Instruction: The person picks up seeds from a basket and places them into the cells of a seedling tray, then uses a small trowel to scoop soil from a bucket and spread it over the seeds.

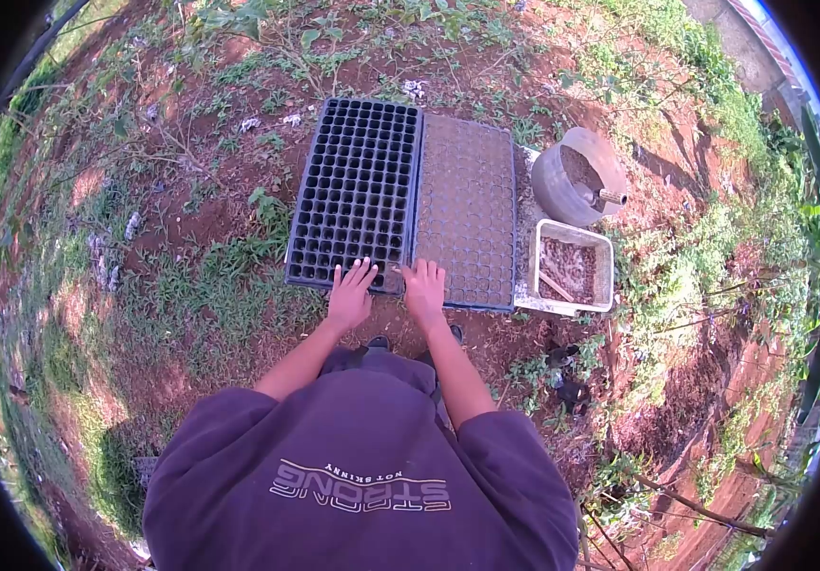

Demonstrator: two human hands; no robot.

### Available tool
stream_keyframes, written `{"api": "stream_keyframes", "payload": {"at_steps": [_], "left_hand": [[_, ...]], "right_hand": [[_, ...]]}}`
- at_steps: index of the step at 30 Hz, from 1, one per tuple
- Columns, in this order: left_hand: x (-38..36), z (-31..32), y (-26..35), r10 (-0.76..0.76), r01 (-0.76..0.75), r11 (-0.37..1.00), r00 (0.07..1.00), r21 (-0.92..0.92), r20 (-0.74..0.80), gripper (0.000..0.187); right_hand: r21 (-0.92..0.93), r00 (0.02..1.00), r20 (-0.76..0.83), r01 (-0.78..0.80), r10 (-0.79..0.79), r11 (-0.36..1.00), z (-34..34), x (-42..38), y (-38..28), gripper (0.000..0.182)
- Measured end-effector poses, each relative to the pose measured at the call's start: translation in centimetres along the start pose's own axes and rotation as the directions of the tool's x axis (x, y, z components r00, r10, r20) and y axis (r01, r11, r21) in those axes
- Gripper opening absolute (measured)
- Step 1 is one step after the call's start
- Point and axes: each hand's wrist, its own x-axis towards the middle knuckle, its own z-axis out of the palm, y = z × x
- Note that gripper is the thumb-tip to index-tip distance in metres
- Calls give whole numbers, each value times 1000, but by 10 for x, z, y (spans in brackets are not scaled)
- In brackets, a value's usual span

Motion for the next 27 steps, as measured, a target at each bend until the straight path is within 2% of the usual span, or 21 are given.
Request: {"api": "stream_keyframes", "payload": {"at_steps": [5, 11, 27], "left_hand": [[0, 1, 1, -7, 7, 1000, 1000, -4, -20, 62], [-1, 0, 1, 0, 0, 1000, 1000, -15, -31, 61], [0, 0, 0, -9, 9, 1000, 1000, -4, -12, 62]], "right_hand": [[-16, 999, 23, -35, 35, 999, 4, -1, -2, 25], [19, 998, -22, -58, 59, 998, -2, 3, -2, 24], [33, 996, 46, -76, 75, 997, 9, 1, 1, 28]]}}
